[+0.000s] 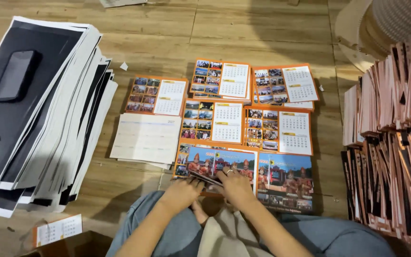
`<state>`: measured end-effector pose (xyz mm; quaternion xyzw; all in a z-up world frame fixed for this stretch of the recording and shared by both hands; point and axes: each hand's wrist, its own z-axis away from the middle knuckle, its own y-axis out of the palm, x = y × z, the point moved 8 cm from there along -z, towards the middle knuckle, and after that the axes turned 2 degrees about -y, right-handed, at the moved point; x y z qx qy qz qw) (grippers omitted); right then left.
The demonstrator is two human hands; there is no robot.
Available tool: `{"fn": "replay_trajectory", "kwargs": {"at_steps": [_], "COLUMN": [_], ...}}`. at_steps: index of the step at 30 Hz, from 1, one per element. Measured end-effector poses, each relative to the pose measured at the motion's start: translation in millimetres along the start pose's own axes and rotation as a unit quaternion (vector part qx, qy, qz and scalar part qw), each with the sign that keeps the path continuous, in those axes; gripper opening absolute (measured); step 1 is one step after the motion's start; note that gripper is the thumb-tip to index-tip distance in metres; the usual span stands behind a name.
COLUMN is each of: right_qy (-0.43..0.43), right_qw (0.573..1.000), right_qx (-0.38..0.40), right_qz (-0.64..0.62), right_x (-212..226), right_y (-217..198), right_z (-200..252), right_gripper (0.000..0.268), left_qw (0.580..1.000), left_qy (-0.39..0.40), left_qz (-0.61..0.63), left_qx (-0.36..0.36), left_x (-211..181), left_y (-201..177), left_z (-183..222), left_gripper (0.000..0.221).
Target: A person sits on the floor of a print shop, manually collating and inspecting multi-page printed calendars by flipping through them and organizing them into stacks.
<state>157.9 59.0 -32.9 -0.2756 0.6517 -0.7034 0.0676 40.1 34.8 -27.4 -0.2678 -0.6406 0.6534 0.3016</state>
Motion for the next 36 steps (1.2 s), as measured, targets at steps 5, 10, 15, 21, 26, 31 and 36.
{"fn": "replay_trajectory", "kwargs": {"at_steps": [5, 10, 15, 21, 26, 31, 36], "right_qy": [-0.003, 0.0, 0.017, 0.057, 0.053, 0.008, -0.036], "right_qw": [0.997, 0.995, 0.992, 0.983, 0.986, 0.991, 0.979], "right_qx": [0.017, 0.027, 0.059, 0.076, 0.069, 0.086, -0.06], "right_qz": [-0.081, -0.101, -0.109, -0.154, -0.141, -0.103, -0.194], "right_x": [-3.7, -7.1, -4.9, -10.9, -13.2, -7.2, -20.6], "right_y": [-17.4, -14.4, -19.0, -20.2, -14.1, -10.3, -86.1], "right_z": [0.9, 0.9, 2.6, 4.1, 7.7, 9.4, 20.6], "right_gripper": [0.031, 0.028, 0.036, 0.044, 0.049, 0.076, 0.016], "left_qw": [0.99, 0.994, 0.993, 0.989, 0.979, 0.968, 0.947], "left_qy": [0.009, -0.086, -0.076, -0.108, -0.146, -0.158, -0.055], "left_qz": [-0.038, 0.012, -0.004, 0.026, 0.117, 0.176, 0.058], "left_qx": [-0.132, -0.063, -0.093, -0.095, -0.078, -0.089, -0.312], "left_x": [-2.8, 1.0, -3.2, 0.0, 5.6, 11.0, -24.5], "left_y": [-12.4, -24.6, -22.5, -2.9, -1.7, -65.6, -185.2], "left_z": [-6.2, -10.0, -10.2, -10.3, -10.8, -22.8, -29.8], "left_gripper": [0.008, 0.017, 0.014, 0.011, 0.011, 0.019, 0.016]}}
